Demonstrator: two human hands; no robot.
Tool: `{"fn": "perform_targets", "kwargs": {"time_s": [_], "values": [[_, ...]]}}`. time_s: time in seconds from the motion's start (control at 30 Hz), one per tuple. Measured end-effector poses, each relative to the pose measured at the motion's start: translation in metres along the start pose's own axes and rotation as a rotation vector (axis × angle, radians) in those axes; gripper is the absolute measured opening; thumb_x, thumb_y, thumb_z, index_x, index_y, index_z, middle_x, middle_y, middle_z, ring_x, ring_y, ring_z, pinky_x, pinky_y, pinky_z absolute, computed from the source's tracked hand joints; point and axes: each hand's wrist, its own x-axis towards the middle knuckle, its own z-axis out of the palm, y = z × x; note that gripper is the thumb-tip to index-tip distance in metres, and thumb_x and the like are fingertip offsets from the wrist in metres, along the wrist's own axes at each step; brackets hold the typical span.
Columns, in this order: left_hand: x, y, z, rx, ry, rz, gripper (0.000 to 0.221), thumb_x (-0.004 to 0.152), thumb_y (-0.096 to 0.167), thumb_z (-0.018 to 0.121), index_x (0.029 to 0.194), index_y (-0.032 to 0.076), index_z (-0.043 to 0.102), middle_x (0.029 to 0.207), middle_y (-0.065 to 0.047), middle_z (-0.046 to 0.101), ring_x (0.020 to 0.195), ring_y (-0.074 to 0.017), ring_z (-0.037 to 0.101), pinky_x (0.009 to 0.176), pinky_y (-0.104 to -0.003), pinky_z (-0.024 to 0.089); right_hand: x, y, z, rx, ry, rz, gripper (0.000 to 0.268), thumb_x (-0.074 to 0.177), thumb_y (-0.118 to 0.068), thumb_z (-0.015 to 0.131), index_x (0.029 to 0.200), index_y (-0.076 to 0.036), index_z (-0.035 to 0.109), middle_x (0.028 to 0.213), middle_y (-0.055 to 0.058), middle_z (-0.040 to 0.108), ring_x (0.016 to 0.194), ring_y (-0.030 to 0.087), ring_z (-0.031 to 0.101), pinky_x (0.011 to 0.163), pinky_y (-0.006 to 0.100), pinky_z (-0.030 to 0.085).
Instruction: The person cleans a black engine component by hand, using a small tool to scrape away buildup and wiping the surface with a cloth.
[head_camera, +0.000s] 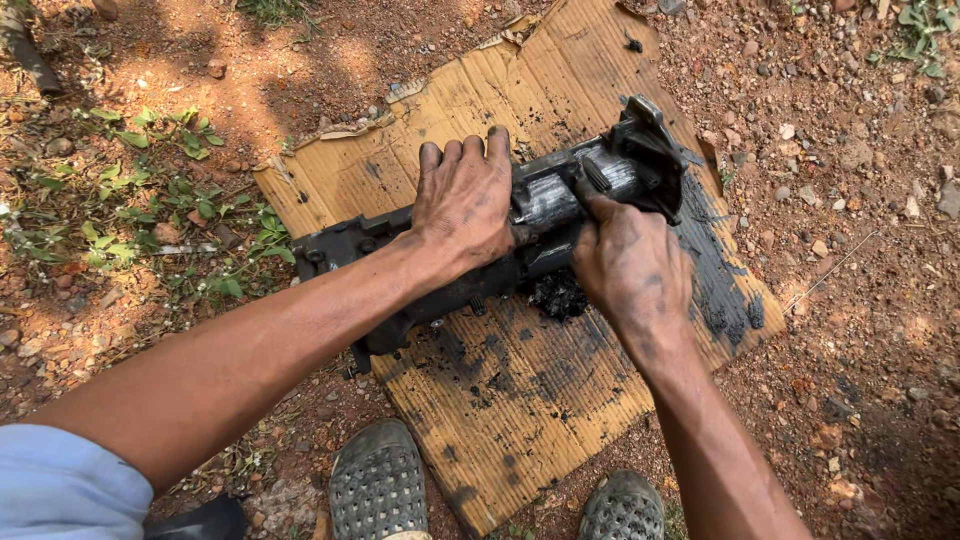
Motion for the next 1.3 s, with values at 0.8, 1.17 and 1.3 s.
{"fn": "perform_targets", "kwargs": {"time_s": [0.8, 1.17, 1.3], "values": [[-0.037, 0.022, 0.013, -0.156, -0.009, 0.108, 0.084, 0.072, 0.025, 0.082, 0.141, -0.002, 0.042, 0.119, -0.027, 0.052, 0.111, -0.044, 0.056, 0.089, -0.055, 0.051, -0.074, -0.009, -0.001, -0.191, 0.041, -0.078, 0.038, 0.09, -0.016, 0.061, 0.127, -0.019, 0.071, 0.09, 0.017, 0.073, 0.07, 0.035, 0.073, 0.064, 0.05, 0.06], [-0.028, 0.019, 0.024, -0.162, -0.064, 0.046, 0.078, 0.07, 0.005, 0.072, 0.142, 0.006, 0.041, 0.123, -0.023, 0.052, 0.116, -0.0408, 0.055, 0.094, -0.054, 0.052, -0.077, -0.012, 0.021, -0.22, 0.008, -0.058, 0.035, 0.1, -0.011, 0.05, 0.13, -0.013, 0.069, 0.072, 0.013, 0.073, 0.047, 0.021, 0.066, 0.039, 0.037, 0.054], [-0.024, 0.023, 0.034, -0.159, 0.025, 0.12, 0.086, 0.062, 0.005, 0.076, 0.139, 0.004, 0.038, 0.123, -0.029, 0.049, 0.118, -0.0516, 0.049, 0.094, -0.063, 0.047, -0.069, 0.003, 0.011, -0.08, -0.049, -0.022, 0.037, 0.097, -0.01, 0.051, 0.131, -0.01, 0.067, 0.063, 0.01, 0.07, 0.038, 0.018, 0.062, 0.033, 0.036, 0.051]]}}
